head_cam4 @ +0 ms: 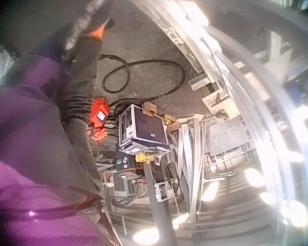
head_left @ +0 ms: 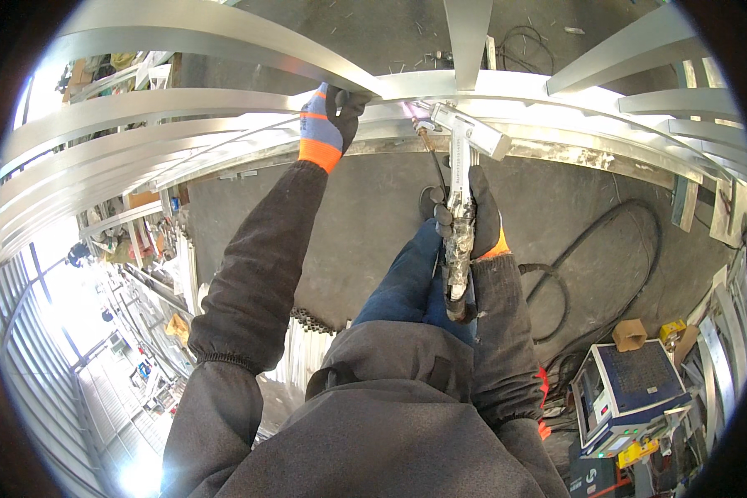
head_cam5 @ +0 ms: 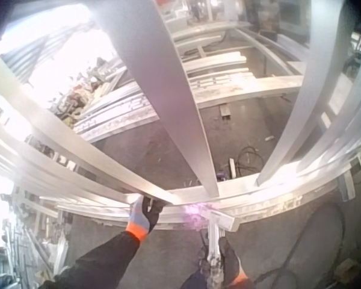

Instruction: The person positions a curved metal bar onto a radial metal frame and welds it in place using a welding torch. They repeatedly align the bar and apply welds along the joint, moving around the frame to complete multiple attachment points.

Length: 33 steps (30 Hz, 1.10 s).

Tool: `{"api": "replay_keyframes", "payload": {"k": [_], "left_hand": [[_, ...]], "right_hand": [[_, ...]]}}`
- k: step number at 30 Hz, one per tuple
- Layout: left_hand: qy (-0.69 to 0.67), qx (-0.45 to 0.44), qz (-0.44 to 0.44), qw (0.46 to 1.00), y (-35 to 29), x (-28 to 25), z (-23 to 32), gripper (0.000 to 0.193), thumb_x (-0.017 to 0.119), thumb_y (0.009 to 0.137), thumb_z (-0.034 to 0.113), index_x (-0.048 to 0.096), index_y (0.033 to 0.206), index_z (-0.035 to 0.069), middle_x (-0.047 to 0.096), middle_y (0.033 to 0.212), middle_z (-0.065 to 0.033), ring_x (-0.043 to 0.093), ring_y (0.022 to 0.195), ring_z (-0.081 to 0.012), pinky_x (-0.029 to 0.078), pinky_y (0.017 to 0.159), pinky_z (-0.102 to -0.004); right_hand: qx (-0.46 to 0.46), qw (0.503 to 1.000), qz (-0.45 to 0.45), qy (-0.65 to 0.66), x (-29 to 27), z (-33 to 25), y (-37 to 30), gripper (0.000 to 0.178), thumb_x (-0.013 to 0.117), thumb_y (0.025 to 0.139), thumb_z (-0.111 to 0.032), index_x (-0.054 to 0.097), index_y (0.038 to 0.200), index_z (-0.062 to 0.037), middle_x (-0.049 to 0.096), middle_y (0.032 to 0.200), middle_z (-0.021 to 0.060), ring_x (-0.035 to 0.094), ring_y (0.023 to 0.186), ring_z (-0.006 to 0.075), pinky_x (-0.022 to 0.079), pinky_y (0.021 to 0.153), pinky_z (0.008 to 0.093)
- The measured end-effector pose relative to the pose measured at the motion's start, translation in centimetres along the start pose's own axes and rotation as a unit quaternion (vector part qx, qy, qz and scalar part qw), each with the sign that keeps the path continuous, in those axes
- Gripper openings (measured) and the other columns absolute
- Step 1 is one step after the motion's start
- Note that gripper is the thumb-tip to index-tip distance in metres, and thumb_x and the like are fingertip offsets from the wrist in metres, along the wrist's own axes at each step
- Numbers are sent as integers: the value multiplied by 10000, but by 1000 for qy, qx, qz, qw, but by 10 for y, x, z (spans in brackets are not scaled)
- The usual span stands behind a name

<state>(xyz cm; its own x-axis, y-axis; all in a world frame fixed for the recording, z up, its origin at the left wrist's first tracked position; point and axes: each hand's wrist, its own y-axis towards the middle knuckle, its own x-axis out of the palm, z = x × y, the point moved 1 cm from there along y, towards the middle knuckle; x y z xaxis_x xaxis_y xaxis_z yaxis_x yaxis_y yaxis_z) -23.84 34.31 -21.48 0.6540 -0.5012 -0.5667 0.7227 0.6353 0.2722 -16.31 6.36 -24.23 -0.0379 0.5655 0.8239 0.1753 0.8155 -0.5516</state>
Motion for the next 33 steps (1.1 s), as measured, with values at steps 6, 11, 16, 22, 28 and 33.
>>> {"api": "replay_keyframes", "payload": {"k": [6, 11, 16, 22, 28, 33], "left_hand": [[-9, 2, 5, 1000, 2, 2, 4, 225, 579, 889, -67, 655, 1083, 19, 738, 909, -67, 654, 787, -121, 518, 695, -275], [-12, 8, 11, 1000, 2, 3, 8, 248, 570, 880, -90, 650, 1087, 21, 737, 896, -70, 652, 773, -125, 515, 688, -274], [27, -5, -11, 1000, 3, -2, 10, 238, 588, 873, -77, 648, 1081, 23, 736, 877, -71, 653, 770, -133, 516, 689, -289], [6, -134, -8, 991, 2, 2, -8, 166, 643, 847, -26, 674, 1002, 25, 731, 863, -81, 656, 771, -169, 529, 708, -320], [0, -133, 23, 991, -8, 4, -54, 173, 679, 922, 99, 677, 1071, 10, 741, 964, -116, 699, 898, -237, 549, 821, -372], [60, -74, 14, 995, -10, -7, -104, 253, 576, 937, 0, 705, 1154, 20, 752, 1098, -116, 687, 1008, -205, 535, 897, -349]], "right_hand": [[0, 1000, -15, 3, -4, -2, 1, 575, 546, 1054, -566, 512, 1452, -154, 669, 948, 130, 636, 632, 152, 536, 483, 257], [9, 1000, -9, -13, -10, -1, 2, 582, 543, 1051, -575, 516, 1455, -157, 675, 943, 127, 635, 620, 155, 538, 476, 262], [36, 999, 1, -6, -14, -1, 2, 568, 544, 1048, -582, 540, 1437, -169, 679, 945, 127, 635, 601, 159, 536, 461, 266], [41, 997, 26, -52, -18, 1, -2, 592, 540, 1039, -611, 539, 1428, -165, 668, 925, 111, 632, 596, 161, 532, 461, 271], [63, 995, 66, -30, -23, 9, -4, 570, 566, 1021, -619, 572, 1279, -111, 649, 881, 62, 605, 585, 127, 499, 474, 260], [-44, 924, 65, -373, -35, 17, -60, 453, 728, 987, -329, 600, 1341, -77, 700, 1043, 13, 617, 873, 105, 536, 719, 286]]}}
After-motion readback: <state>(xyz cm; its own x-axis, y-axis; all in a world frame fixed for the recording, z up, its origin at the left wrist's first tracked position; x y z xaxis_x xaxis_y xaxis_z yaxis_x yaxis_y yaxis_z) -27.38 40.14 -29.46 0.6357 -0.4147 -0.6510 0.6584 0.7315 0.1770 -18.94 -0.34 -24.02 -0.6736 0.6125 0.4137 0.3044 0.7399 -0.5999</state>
